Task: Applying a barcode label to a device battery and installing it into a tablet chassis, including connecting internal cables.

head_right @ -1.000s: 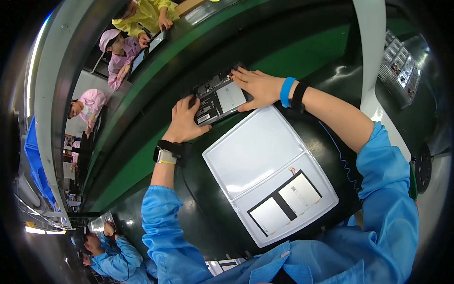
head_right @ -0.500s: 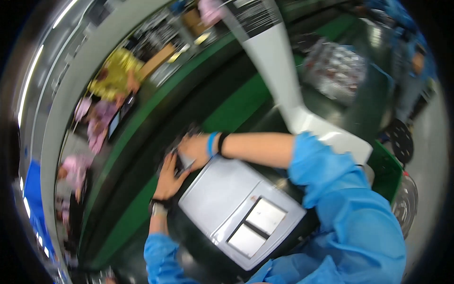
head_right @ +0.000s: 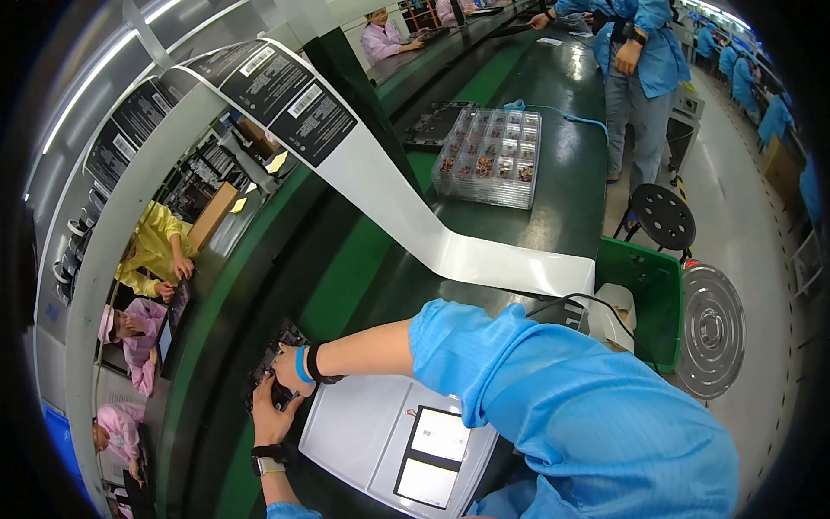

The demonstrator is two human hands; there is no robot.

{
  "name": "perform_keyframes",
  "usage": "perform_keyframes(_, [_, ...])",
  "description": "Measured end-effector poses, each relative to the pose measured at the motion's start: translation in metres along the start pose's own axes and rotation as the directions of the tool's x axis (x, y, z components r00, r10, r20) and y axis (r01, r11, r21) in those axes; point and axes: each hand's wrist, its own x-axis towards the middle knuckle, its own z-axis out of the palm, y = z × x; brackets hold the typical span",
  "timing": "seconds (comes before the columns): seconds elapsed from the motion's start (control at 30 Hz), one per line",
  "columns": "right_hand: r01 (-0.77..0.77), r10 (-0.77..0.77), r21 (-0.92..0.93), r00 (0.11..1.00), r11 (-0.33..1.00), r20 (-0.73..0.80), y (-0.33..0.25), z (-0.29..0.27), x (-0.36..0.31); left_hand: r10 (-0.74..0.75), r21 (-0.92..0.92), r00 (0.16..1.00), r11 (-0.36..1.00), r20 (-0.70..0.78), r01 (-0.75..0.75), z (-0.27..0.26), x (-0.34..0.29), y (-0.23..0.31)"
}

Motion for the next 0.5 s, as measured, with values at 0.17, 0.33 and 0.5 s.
perform_keyframes(0.17, [-0.050,0.048,0.035,0.997,0.998,0.052,-0.006,-0.009,0.008,0.033,-0.044,0.999,0.999,0.015,-0.032,0.006,0.002,-0.018])
perform_keyframes(0.33, [-0.044,0.044,0.008,0.999,0.999,0.003,-0.010,0.013,0.007,-0.008,-0.068,0.997,0.998,0.079,0.014,0.006,-0.008,-0.030])
perform_keyframes(0.5, [-0.030,0.030,0.039,0.999,0.999,-0.017,-0.002,0.015,0.003,0.003,-0.037,0.999,0.999,0.045,-0.002,0.004,-0.011,-0.028])
